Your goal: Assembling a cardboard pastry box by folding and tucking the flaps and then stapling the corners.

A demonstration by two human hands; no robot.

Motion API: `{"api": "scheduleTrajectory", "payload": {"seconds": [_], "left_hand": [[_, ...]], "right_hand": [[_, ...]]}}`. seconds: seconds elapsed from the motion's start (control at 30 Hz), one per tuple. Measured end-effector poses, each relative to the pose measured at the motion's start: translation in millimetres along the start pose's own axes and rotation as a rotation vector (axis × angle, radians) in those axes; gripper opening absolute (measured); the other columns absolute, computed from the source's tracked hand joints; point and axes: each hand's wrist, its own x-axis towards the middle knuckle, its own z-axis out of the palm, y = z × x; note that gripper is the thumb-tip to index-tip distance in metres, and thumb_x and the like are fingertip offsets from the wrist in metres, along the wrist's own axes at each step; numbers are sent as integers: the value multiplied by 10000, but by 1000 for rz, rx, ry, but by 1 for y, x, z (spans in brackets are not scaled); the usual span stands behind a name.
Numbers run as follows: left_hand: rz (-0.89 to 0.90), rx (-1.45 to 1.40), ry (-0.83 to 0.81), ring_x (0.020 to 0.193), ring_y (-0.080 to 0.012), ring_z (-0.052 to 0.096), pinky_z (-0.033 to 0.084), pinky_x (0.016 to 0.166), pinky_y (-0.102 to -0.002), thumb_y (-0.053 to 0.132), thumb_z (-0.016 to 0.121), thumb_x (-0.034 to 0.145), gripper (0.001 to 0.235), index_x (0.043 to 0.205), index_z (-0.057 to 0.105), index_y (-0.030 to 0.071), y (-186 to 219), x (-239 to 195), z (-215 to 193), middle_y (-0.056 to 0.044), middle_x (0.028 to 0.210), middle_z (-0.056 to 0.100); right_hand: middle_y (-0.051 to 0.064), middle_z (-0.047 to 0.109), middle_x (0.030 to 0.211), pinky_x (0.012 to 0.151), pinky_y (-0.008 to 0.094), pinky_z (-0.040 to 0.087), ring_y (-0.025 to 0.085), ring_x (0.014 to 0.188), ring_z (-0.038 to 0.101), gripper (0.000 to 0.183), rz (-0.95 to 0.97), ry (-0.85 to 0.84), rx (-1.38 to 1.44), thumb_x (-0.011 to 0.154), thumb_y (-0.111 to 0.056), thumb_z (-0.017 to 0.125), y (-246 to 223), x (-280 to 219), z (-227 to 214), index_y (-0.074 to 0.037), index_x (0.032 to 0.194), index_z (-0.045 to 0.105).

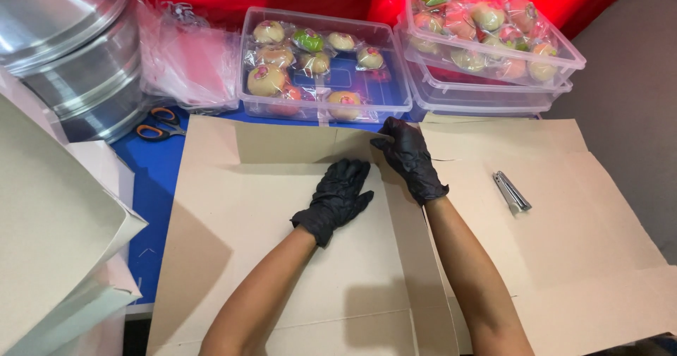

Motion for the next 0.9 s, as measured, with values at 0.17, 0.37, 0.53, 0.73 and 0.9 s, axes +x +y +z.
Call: {"api": "scheduleTrajectory", "payload": {"seconds": [0.17,0.37,0.53,0.73,0.9], "left_hand": [[24,10,-58,1519,-318,309,106,1294,-499,669,438,981,762,1583,381,206,11,-7,-22,-120,1607,391],[-23,359,525,1506,-254,358,148,1274,-537,381,530,1072,531,1586,405,334,2,33,-65,-16,1590,446],[43,292,645,1253,-222,530,83,1243,-670,463,620,1017,452,1421,580,264,-50,69,-44,-20,1163,622],[-52,-195,461,1281,-234,534,232,1249,-560,480,461,1078,421,1396,612,249,-14,42,-102,0,1105,587],[-188,205,420,1308,-156,454,199,1194,-496,628,459,1019,381,1345,600,489,-24,52,-75,92,1188,571]], "right_hand": [[72,739,941,1101,530,395,350,1041,698,246,-3,15,23,886,-398,780,8,-1,7,-222,998,650],[40,734,923,1079,506,419,323,1019,706,231,-52,43,-13,884,-379,795,16,1,12,-227,981,651],[70,729,870,990,500,484,352,978,709,216,-109,54,-18,872,-361,791,7,-3,6,-212,934,647],[75,732,869,898,467,542,357,963,712,214,-70,42,68,845,-358,816,-3,-4,2,-214,911,673],[115,732,882,861,496,560,391,955,709,187,-17,42,95,860,-311,804,-18,-8,-5,-184,936,689]]}}
